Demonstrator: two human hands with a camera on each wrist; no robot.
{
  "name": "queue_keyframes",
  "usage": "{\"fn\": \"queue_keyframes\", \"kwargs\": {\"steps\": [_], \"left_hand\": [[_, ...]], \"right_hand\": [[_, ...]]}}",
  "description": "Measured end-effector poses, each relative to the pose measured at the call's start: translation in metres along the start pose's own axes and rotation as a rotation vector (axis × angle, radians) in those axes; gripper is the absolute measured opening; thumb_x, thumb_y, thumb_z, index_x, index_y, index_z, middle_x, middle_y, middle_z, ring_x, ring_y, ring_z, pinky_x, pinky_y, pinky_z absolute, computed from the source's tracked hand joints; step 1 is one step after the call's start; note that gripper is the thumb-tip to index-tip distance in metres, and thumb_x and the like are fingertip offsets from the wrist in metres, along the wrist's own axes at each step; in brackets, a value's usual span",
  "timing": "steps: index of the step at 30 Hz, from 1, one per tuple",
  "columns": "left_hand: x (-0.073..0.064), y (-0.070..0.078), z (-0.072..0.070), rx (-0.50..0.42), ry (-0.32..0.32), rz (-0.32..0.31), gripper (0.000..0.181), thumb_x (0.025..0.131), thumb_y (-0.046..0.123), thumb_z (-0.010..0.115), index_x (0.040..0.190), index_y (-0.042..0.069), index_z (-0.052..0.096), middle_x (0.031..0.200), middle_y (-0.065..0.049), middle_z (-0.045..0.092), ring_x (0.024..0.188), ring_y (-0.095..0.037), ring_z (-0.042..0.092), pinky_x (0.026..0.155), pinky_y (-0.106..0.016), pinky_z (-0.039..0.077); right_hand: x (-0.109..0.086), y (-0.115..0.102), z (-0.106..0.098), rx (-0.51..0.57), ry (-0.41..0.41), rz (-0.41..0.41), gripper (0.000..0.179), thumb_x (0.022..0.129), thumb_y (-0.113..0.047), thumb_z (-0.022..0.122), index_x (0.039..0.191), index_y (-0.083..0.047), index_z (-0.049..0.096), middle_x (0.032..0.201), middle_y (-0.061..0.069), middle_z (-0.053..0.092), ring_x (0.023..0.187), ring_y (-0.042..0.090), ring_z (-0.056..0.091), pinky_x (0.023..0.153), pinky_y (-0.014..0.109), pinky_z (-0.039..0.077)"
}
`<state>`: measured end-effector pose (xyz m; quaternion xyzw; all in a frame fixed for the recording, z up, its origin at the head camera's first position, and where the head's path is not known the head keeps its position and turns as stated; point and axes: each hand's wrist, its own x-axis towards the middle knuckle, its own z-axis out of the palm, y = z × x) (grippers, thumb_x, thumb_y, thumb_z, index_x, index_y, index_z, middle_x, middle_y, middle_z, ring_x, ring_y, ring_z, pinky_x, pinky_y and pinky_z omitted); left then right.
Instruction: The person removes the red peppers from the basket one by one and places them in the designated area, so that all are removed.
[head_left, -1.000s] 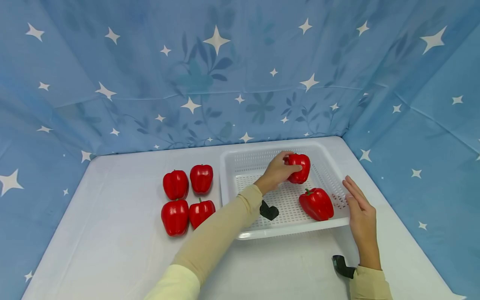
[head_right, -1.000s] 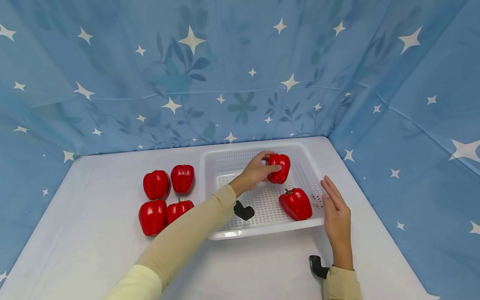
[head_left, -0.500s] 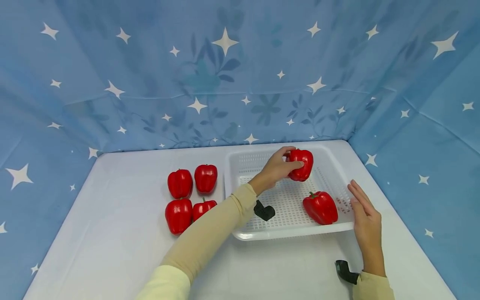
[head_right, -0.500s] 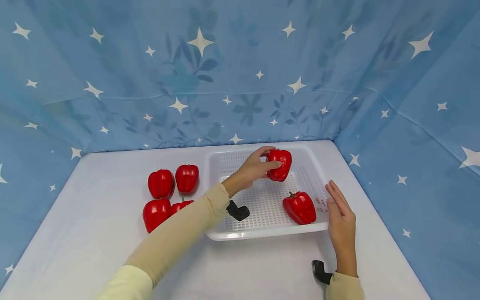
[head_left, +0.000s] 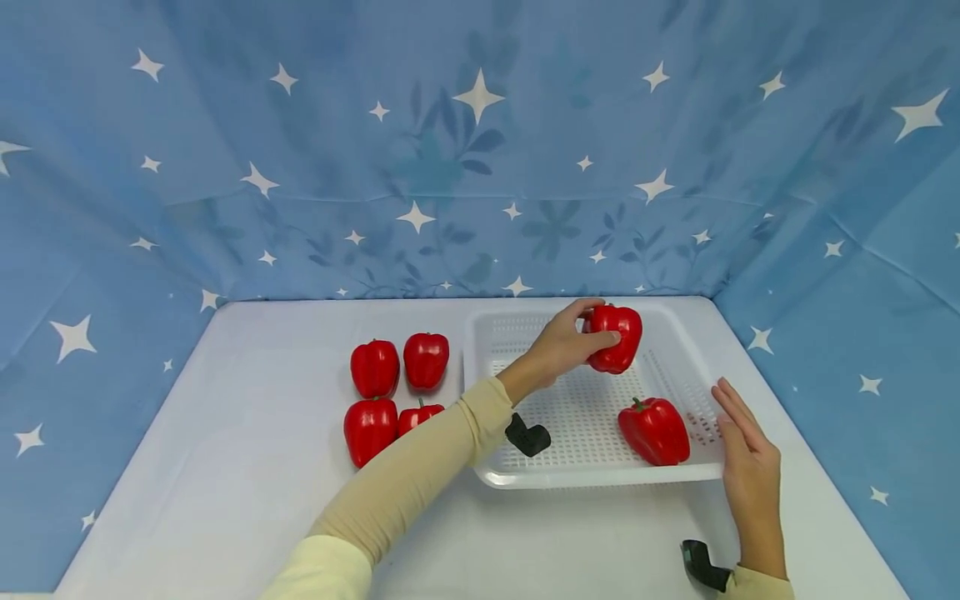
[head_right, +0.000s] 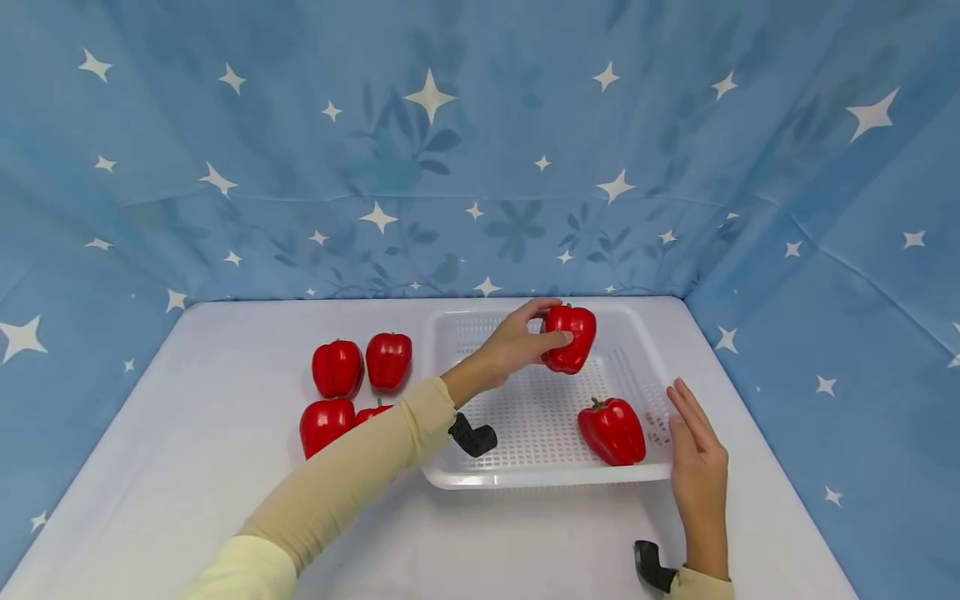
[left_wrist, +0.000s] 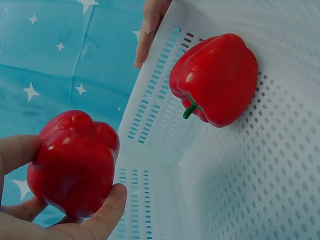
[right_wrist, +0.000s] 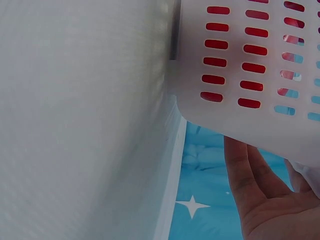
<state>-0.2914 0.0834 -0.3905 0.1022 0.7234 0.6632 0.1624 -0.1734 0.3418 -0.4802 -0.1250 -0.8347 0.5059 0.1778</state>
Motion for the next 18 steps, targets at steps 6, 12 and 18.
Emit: {"fn": "queue_keyframes", "kwargs": {"steps": [6, 12, 18], "left_hand": [[-0.008, 0.002, -0.001, 0.001, -0.008, 0.008, 0.065, 0.098, 0.015, 0.078, 0.157, 0.018, 0.051, 0.139, 0.0, 0.058, 0.117, -0.018, 0.058, 0.09, -0.036, 0.062], [-0.013, 0.0, -0.008, -0.012, -0.013, 0.011, 0.065, 0.099, 0.016, 0.076, 0.158, 0.016, 0.05, 0.141, -0.001, 0.058, 0.118, -0.019, 0.058, 0.091, -0.036, 0.062], [-0.018, 0.0, -0.02, -0.023, -0.004, 0.03, 0.067, 0.1, 0.017, 0.075, 0.161, 0.014, 0.047, 0.146, -0.004, 0.055, 0.121, -0.021, 0.057, 0.092, -0.037, 0.062]], "right_hand": [[-0.001, -0.003, 0.0, 0.002, 0.003, 0.05, 0.045, 0.115, -0.035, 0.045, 0.158, -0.027, 0.056, 0.166, -0.016, 0.043, 0.156, 0.006, 0.032, 0.118, 0.031, 0.037], [-0.003, -0.003, 0.001, -0.001, 0.012, 0.062, 0.045, 0.115, -0.036, 0.045, 0.157, -0.027, 0.057, 0.166, -0.016, 0.043, 0.156, 0.006, 0.032, 0.12, 0.037, 0.035], [-0.001, -0.004, 0.002, -0.001, 0.005, 0.063, 0.045, 0.115, -0.036, 0.044, 0.158, -0.027, 0.056, 0.166, -0.017, 0.042, 0.156, 0.006, 0.032, 0.12, 0.036, 0.034]]}}
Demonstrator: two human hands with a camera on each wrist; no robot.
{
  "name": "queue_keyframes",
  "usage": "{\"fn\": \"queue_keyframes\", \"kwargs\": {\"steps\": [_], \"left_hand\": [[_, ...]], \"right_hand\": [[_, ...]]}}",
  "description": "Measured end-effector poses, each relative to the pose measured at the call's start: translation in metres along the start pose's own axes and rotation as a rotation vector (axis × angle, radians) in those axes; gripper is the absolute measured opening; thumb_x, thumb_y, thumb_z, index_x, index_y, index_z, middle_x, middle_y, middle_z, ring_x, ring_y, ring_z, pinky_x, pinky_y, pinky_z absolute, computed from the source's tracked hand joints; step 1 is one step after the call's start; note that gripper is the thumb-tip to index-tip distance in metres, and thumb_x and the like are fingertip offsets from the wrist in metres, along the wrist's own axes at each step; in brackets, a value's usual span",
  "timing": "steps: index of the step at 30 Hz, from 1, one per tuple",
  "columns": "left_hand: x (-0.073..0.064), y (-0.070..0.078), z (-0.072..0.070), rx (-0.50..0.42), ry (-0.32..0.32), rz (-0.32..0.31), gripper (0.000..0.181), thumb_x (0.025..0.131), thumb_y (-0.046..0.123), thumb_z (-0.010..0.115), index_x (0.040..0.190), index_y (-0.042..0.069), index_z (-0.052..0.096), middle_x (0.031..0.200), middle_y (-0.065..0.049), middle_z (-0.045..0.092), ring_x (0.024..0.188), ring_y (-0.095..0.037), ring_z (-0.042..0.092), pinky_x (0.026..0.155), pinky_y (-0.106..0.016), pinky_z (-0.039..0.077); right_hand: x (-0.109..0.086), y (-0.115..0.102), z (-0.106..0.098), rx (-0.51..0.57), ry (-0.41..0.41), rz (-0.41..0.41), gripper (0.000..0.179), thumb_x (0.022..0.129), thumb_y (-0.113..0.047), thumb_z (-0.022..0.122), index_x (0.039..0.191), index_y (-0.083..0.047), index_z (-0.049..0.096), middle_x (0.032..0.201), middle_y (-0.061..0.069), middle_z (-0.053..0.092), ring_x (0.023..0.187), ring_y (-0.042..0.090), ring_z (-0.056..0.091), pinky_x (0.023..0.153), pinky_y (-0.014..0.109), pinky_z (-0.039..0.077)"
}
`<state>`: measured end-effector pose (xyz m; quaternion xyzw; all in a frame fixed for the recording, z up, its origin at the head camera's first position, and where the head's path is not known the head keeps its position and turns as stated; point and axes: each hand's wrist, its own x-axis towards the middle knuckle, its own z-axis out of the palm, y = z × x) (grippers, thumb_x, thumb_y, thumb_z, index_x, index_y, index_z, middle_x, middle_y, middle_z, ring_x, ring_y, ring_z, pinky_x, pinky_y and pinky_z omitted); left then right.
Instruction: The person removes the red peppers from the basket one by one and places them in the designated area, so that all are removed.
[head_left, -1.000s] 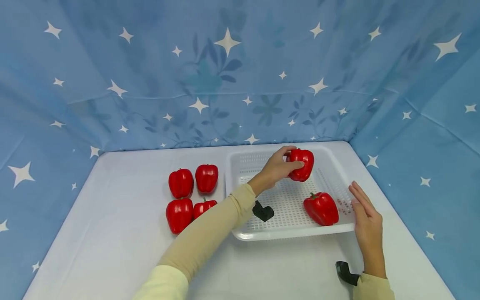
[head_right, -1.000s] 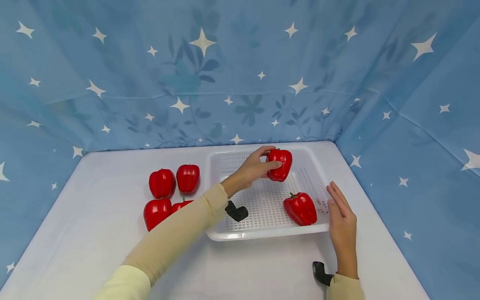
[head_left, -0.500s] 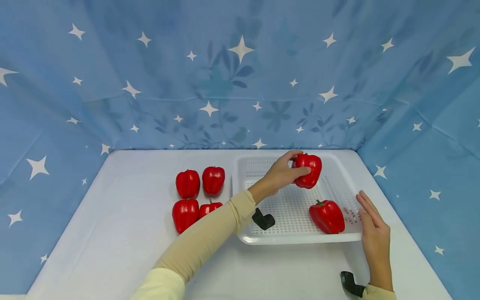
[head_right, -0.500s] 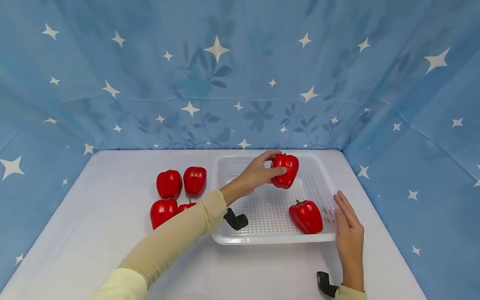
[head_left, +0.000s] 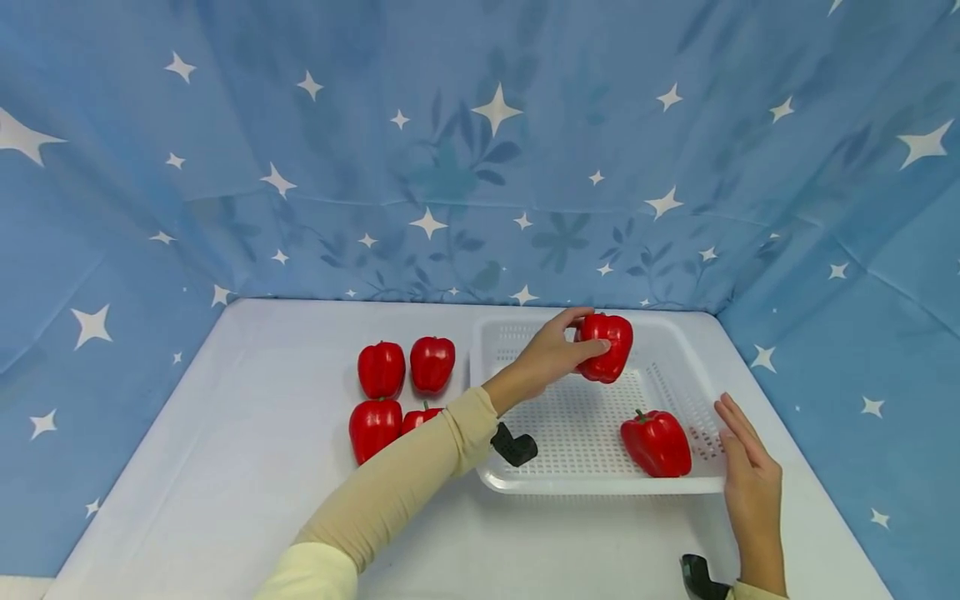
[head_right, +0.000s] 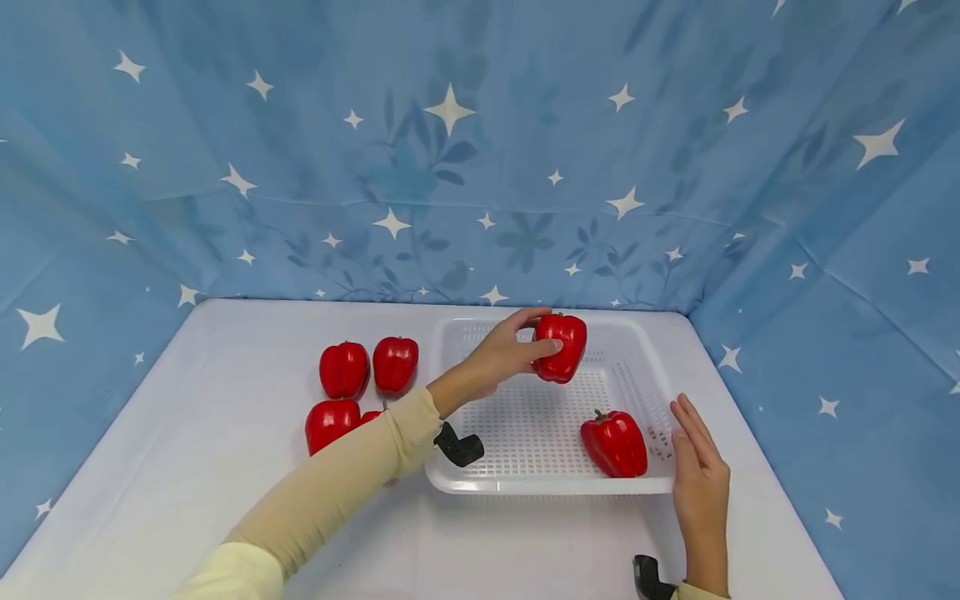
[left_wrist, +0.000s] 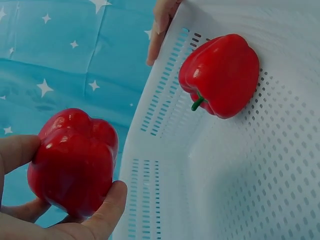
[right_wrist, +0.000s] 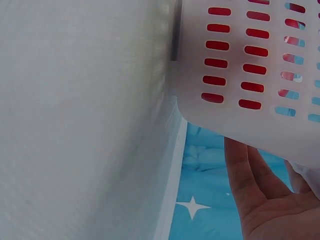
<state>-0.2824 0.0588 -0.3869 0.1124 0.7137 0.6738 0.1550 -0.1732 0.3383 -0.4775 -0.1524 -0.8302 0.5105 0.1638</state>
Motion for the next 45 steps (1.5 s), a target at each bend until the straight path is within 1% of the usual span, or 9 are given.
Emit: {"fn": "queue_keyframes", "kwargs": {"steps": [8, 14, 18, 21, 26, 31, 35, 39, 45], "left_hand": [[-0.008, 0.0, -0.021, -0.059, 0.006, 0.031, 0.065, 0.102, 0.015, 0.073, 0.161, 0.01, 0.045, 0.149, -0.006, 0.053, 0.125, -0.024, 0.057, 0.094, -0.039, 0.061], [-0.014, -0.001, -0.039, -0.078, 0.03, 0.036, 0.066, 0.102, 0.015, 0.072, 0.162, 0.011, 0.045, 0.152, -0.007, 0.051, 0.129, -0.028, 0.057, 0.095, -0.043, 0.061], [-0.018, -0.004, -0.053, -0.075, 0.058, 0.042, 0.068, 0.101, 0.016, 0.074, 0.162, 0.013, 0.045, 0.153, -0.008, 0.05, 0.131, -0.03, 0.055, 0.095, -0.044, 0.061], [-0.023, -0.008, -0.066, -0.08, 0.079, 0.039, 0.069, 0.101, 0.018, 0.074, 0.163, 0.014, 0.044, 0.156, -0.009, 0.048, 0.132, -0.032, 0.055, 0.096, -0.043, 0.061], [-0.035, -0.011, -0.092, -0.112, 0.121, 0.028, 0.069, 0.102, 0.02, 0.072, 0.164, 0.014, 0.042, 0.16, -0.01, 0.045, 0.133, -0.033, 0.056, 0.099, -0.043, 0.059], [-0.046, -0.014, -0.118, -0.117, 0.187, 0.028, 0.067, 0.102, 0.021, 0.072, 0.162, 0.012, 0.043, 0.16, -0.011, 0.045, 0.13, -0.033, 0.06, 0.099, -0.043, 0.059], [-0.055, -0.017, -0.137, -0.099, 0.234, 0.0, 0.07, 0.101, 0.022, 0.073, 0.162, 0.011, 0.04, 0.16, -0.011, 0.044, 0.129, -0.034, 0.061, 0.101, -0.046, 0.058], [-0.066, -0.019, -0.153, -0.085, 0.272, -0.033, 0.071, 0.102, 0.023, 0.072, 0.163, 0.01, 0.038, 0.162, -0.011, 0.043, 0.128, -0.035, 0.061, 0.102, -0.047, 0.057], [-0.082, -0.023, -0.175, -0.06, 0.301, -0.035, 0.068, 0.104, 0.023, 0.07, 0.162, 0.008, 0.038, 0.164, -0.012, 0.041, 0.132, -0.035, 0.058, 0.104, -0.047, 0.056]], "right_hand": [[0.0, 0.002, 0.001, -0.006, -0.003, 0.01, 0.046, 0.115, -0.036, 0.043, 0.158, -0.024, 0.055, 0.166, -0.016, 0.042, 0.156, 0.005, 0.031, 0.121, 0.033, 0.032], [0.0, 0.002, 0.001, -0.005, 0.003, 0.004, 0.046, 0.116, -0.034, 0.042, 0.158, -0.023, 0.055, 0.166, -0.015, 0.043, 0.155, 0.005, 0.031, 0.122, 0.032, 0.031], [0.0, 0.003, 0.0, -0.002, 0.006, 0.007, 0.046, 0.116, -0.034, 0.042, 0.158, -0.023, 0.055, 0.166, -0.015, 0.043, 0.156, 0.005, 0.031, 0.123, 0.033, 0.03], [0.0, 0.003, 0.001, -0.001, 0.005, 0.01, 0.046, 0.116, -0.035, 0.042, 0.158, -0.024, 0.055, 0.166, -0.016, 0.042, 0.156, 0.005, 0.031, 0.122, 0.034, 0.031], [0.0, 0.002, 0.001, -0.005, 0.007, 0.017, 0.046, 0.116, -0.034, 0.042, 0.159, -0.024, 0.055, 0.166, -0.015, 0.042, 0.156, 0.005, 0.031, 0.12, 0.028, 0.032], [0.0, 0.003, 0.001, -0.004, 0.011, 0.029, 0.046, 0.116, -0.034, 0.042, 0.158, -0.024, 0.055, 0.166, -0.016, 0.042, 0.156, 0.004, 0.031, 0.119, 0.025, 0.032], [-0.001, 0.004, 0.001, -0.003, 0.018, 0.022, 0.045, 0.116, -0.033, 0.041, 0.157, -0.023, 0.056, 0.166, -0.015, 0.043, 0.155, 0.004, 0.032, 0.118, 0.022, 0.031], [0.0, 0.004, 0.001, 0.0, 0.014, 0.013, 0.045, 0.116, -0.033, 0.042, 0.158, -0.023, 0.056, 0.166, -0.015, 0.042, 0.155, 0.004, 0.031, 0.12, 0.026, 0.031], [-0.001, 0.003, 0.002, 0.0, 0.018, 0.019, 0.045, 0.115, -0.034, 0.042, 0.157, -0.025, 0.056, 0.165, -0.017, 0.042, 0.155, 0.003, 0.031, 0.121, 0.029, 0.031]]}}
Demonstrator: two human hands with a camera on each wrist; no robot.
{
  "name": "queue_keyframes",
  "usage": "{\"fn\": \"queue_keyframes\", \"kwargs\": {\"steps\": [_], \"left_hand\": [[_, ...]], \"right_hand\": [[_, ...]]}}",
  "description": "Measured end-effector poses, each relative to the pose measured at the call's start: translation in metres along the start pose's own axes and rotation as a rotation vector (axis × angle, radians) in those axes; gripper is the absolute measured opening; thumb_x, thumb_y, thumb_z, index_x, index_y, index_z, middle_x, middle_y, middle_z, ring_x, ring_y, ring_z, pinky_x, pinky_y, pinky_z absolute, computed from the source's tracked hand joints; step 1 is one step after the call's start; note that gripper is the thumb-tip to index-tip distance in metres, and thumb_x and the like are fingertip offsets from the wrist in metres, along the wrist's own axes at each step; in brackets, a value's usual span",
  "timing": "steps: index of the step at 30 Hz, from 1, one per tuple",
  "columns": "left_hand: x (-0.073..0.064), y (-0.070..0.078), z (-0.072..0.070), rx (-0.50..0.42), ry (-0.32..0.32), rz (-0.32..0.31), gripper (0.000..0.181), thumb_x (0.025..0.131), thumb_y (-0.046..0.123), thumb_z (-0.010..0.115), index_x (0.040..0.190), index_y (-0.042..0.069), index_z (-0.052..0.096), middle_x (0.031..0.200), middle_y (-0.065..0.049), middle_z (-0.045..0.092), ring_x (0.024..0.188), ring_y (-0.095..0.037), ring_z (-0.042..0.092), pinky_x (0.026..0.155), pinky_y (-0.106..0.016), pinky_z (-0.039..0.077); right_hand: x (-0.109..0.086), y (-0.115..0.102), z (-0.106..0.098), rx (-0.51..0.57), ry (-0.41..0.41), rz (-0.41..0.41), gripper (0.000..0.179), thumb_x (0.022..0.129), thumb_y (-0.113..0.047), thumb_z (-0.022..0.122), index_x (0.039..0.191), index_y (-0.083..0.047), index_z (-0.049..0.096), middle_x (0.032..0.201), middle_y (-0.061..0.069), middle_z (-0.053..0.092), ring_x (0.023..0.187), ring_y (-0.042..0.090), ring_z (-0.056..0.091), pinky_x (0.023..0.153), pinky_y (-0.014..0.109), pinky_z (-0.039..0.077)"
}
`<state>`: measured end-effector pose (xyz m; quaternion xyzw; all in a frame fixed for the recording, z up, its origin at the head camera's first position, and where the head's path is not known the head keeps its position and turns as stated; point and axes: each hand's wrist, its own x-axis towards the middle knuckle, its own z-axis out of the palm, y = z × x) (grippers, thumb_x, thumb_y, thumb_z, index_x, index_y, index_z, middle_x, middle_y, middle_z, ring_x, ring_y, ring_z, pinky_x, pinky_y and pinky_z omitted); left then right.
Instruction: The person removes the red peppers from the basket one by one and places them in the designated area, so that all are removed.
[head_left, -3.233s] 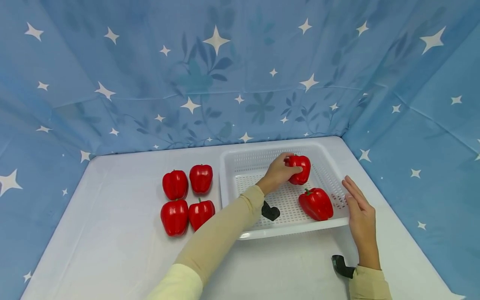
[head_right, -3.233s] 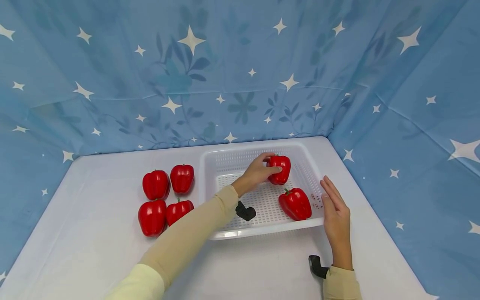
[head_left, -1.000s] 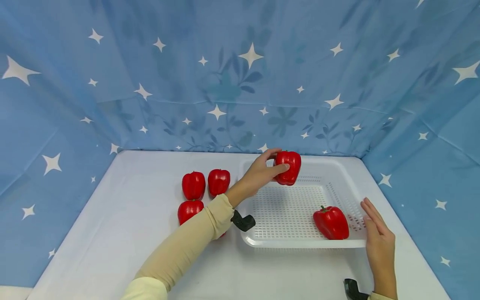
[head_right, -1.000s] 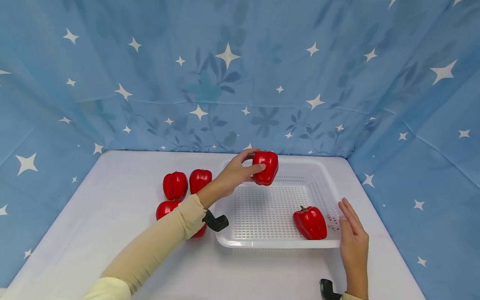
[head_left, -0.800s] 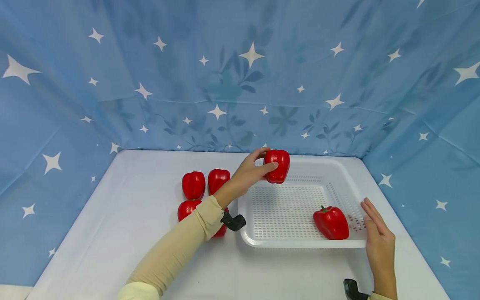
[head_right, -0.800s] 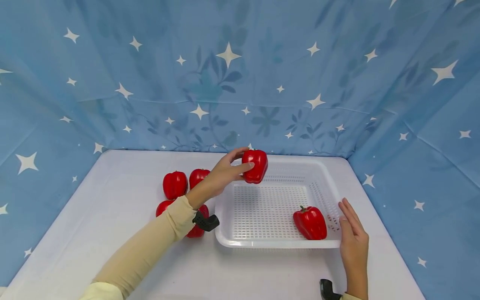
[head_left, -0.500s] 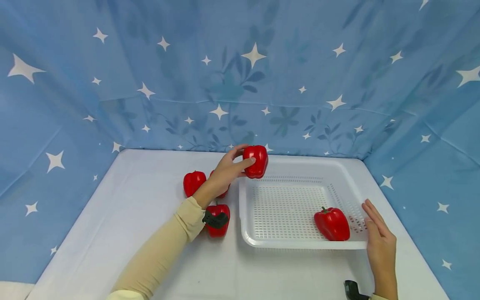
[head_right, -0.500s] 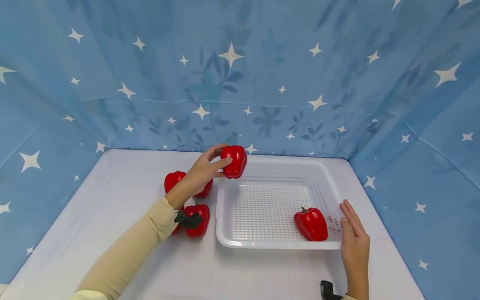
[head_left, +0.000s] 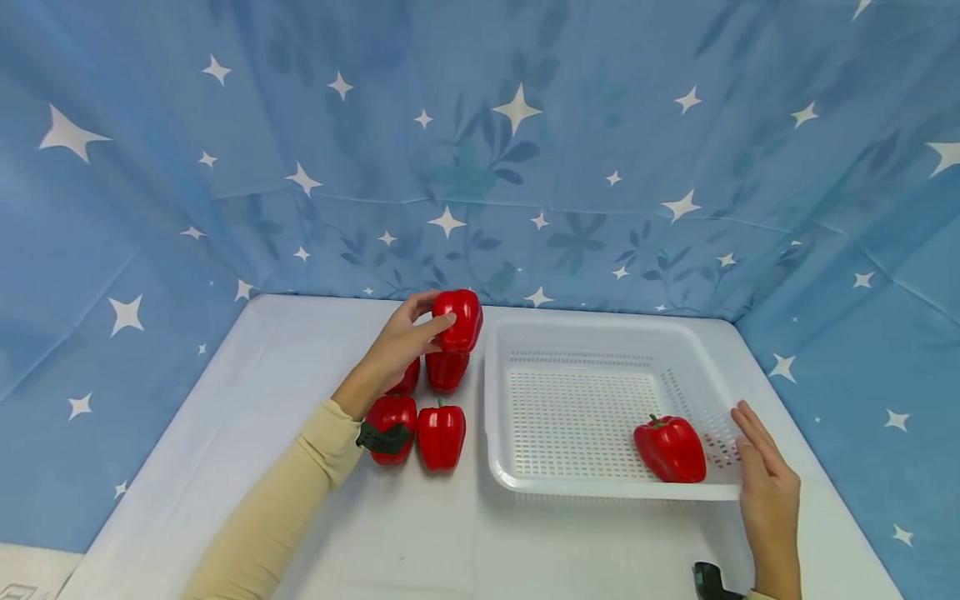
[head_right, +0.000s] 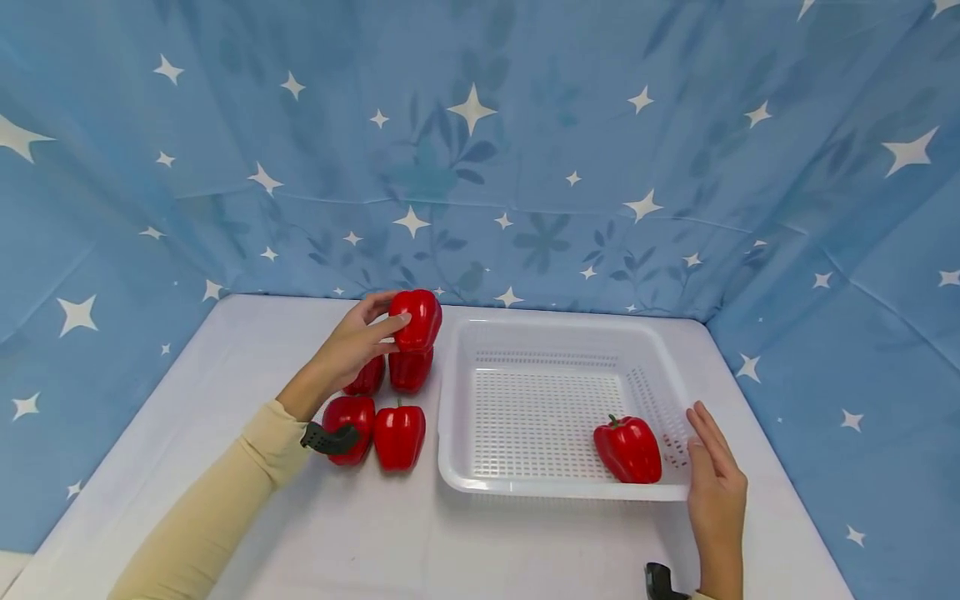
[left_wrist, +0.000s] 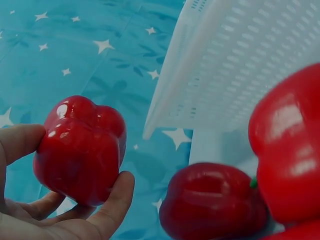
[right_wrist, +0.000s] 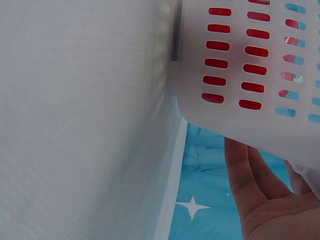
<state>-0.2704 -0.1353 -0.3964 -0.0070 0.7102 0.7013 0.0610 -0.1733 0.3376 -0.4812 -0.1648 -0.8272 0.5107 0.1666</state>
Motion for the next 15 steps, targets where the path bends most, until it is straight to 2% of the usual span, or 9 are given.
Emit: {"fn": "queue_keyframes", "kwargs": {"steps": [6, 15], "left_hand": [[-0.013, -0.005, -0.025, 0.02, 0.006, -0.009, 0.072, 0.104, 0.023, 0.069, 0.164, 0.007, 0.034, 0.164, -0.017, 0.039, 0.138, -0.039, 0.053, 0.109, -0.05, 0.052], [-0.027, -0.014, -0.063, 0.033, 0.064, -0.029, 0.073, 0.106, 0.023, 0.066, 0.166, 0.006, 0.028, 0.163, -0.019, 0.038, 0.139, -0.039, 0.05, 0.109, -0.045, 0.053]], "right_hand": [[-0.001, -0.002, 0.001, 0.011, -0.003, 0.007, 0.045, 0.115, -0.035, 0.043, 0.158, -0.026, 0.056, 0.166, -0.016, 0.042, 0.155, 0.004, 0.031, 0.123, 0.036, 0.03], [-0.001, -0.003, 0.0, -0.007, 0.002, 0.01, 0.046, 0.115, -0.035, 0.043, 0.159, -0.026, 0.055, 0.166, -0.016, 0.042, 0.155, 0.004, 0.032, 0.121, 0.035, 0.032]]}}
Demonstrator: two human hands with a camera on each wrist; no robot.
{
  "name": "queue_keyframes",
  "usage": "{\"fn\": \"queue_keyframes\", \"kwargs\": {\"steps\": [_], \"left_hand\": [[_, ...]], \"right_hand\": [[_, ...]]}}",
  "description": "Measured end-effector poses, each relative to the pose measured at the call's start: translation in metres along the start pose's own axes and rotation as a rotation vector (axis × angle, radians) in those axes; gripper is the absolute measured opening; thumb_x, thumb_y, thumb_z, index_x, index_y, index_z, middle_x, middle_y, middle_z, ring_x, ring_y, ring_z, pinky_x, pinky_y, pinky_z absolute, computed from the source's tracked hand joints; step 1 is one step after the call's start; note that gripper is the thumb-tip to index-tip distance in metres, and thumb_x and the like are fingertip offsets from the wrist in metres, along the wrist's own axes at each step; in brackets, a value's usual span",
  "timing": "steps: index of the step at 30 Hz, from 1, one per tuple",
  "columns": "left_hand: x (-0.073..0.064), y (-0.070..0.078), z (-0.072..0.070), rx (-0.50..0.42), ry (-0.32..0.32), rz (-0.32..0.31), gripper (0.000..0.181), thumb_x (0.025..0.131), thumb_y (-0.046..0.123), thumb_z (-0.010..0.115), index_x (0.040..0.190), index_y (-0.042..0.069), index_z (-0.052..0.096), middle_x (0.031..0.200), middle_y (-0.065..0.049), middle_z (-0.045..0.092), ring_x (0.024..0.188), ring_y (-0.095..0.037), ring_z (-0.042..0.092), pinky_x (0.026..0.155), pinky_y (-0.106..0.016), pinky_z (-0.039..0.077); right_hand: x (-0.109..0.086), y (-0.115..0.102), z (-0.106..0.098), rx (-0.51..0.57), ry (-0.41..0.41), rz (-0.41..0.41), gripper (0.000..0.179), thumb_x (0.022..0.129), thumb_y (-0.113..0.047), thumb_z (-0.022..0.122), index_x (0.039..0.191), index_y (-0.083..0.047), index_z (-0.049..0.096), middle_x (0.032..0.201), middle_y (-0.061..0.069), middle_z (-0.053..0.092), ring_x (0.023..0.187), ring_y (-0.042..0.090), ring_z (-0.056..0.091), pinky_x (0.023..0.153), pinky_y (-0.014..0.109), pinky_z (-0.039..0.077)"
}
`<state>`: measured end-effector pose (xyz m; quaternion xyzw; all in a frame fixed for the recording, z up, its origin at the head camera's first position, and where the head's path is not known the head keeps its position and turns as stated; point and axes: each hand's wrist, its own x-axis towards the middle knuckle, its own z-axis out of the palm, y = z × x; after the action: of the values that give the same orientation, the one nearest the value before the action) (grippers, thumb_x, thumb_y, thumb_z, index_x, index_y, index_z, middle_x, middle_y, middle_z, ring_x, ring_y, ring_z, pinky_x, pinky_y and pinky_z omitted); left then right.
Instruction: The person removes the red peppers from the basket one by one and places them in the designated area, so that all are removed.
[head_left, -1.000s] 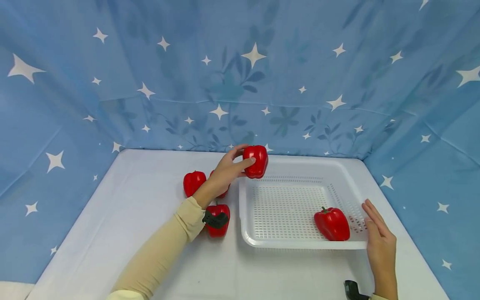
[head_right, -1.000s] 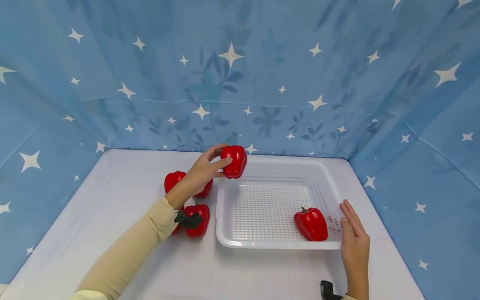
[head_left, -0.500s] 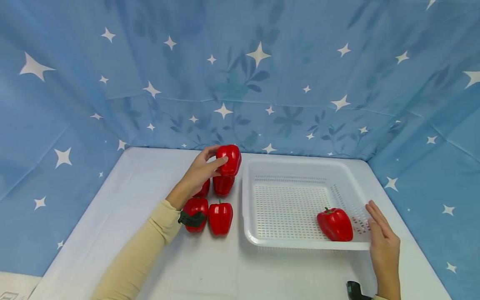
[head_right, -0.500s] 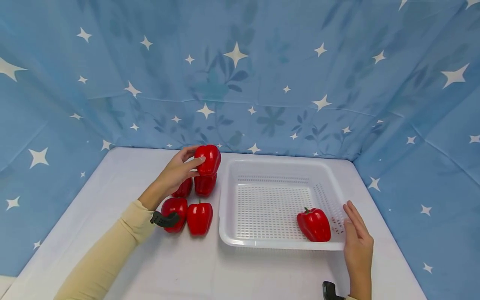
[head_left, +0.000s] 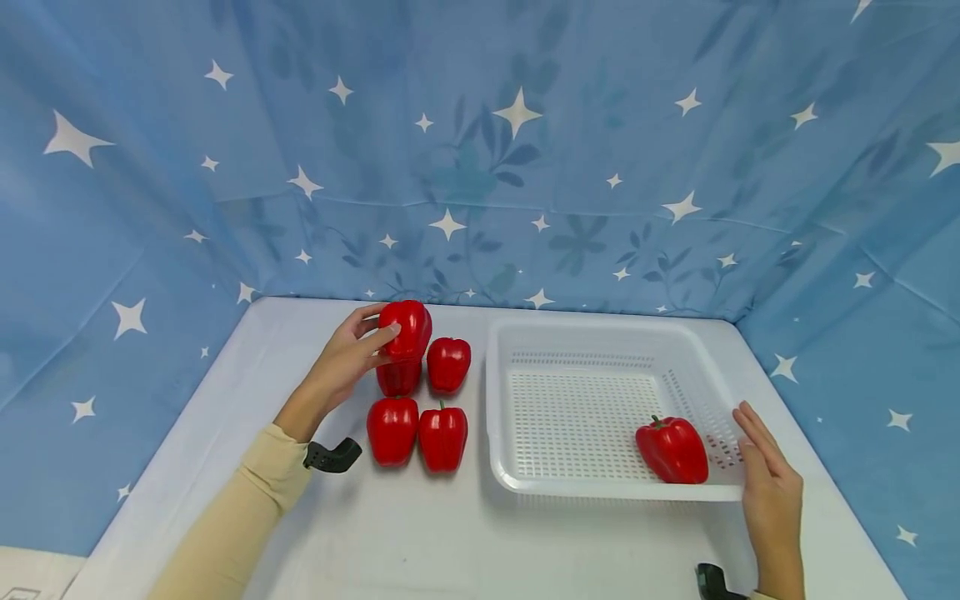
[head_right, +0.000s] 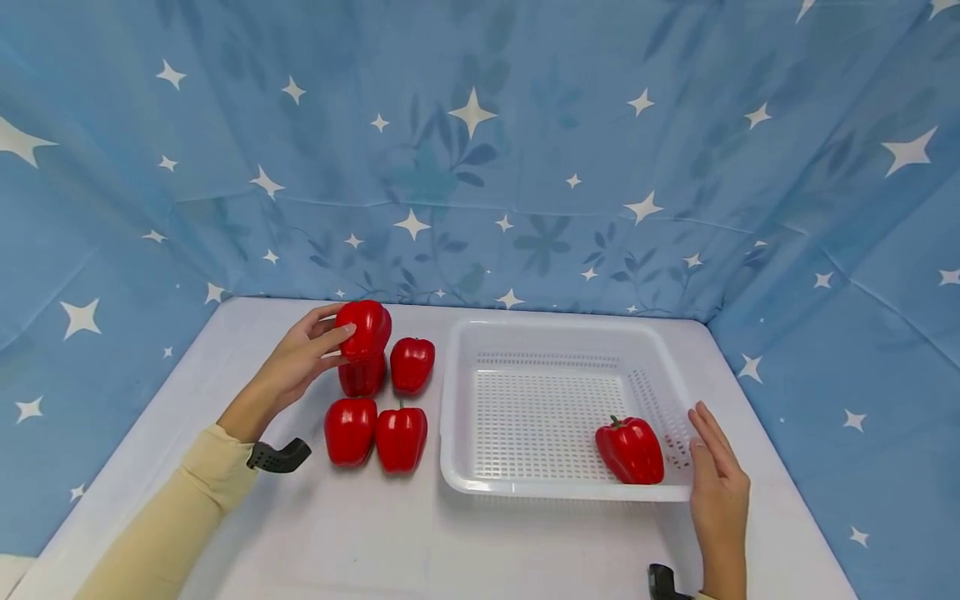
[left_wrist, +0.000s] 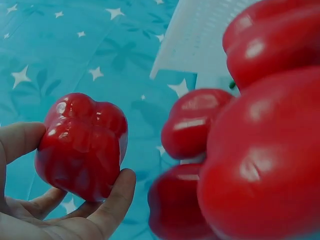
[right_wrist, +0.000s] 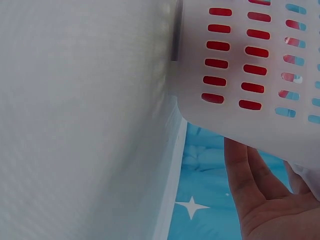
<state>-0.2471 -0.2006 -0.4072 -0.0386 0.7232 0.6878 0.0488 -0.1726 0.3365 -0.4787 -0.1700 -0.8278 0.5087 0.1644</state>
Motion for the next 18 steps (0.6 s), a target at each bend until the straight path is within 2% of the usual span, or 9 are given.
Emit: {"fn": "queue_keyframes", "kwargs": {"steps": [6, 18], "left_hand": [[-0.009, -0.009, -0.022, 0.026, 0.015, -0.002, 0.074, 0.107, 0.024, 0.065, 0.167, 0.005, 0.025, 0.165, -0.02, 0.034, 0.141, -0.039, 0.047, 0.106, -0.039, 0.054], [-0.02, -0.029, -0.061, 0.056, 0.02, 0.004, 0.077, 0.108, 0.025, 0.065, 0.168, 0.004, 0.02, 0.163, -0.026, 0.033, 0.14, -0.039, 0.044, 0.098, -0.025, 0.056]], "right_hand": [[0.0, 0.0, 0.0, 0.009, -0.003, 0.005, 0.046, 0.115, -0.036, 0.043, 0.159, -0.027, 0.055, 0.166, -0.018, 0.041, 0.156, 0.004, 0.03, 0.122, 0.038, 0.031], [0.0, 0.001, 0.0, 0.017, -0.007, -0.015, 0.046, 0.116, -0.034, 0.042, 0.158, -0.023, 0.055, 0.166, -0.015, 0.042, 0.156, 0.004, 0.03, 0.121, 0.031, 0.03]]}}
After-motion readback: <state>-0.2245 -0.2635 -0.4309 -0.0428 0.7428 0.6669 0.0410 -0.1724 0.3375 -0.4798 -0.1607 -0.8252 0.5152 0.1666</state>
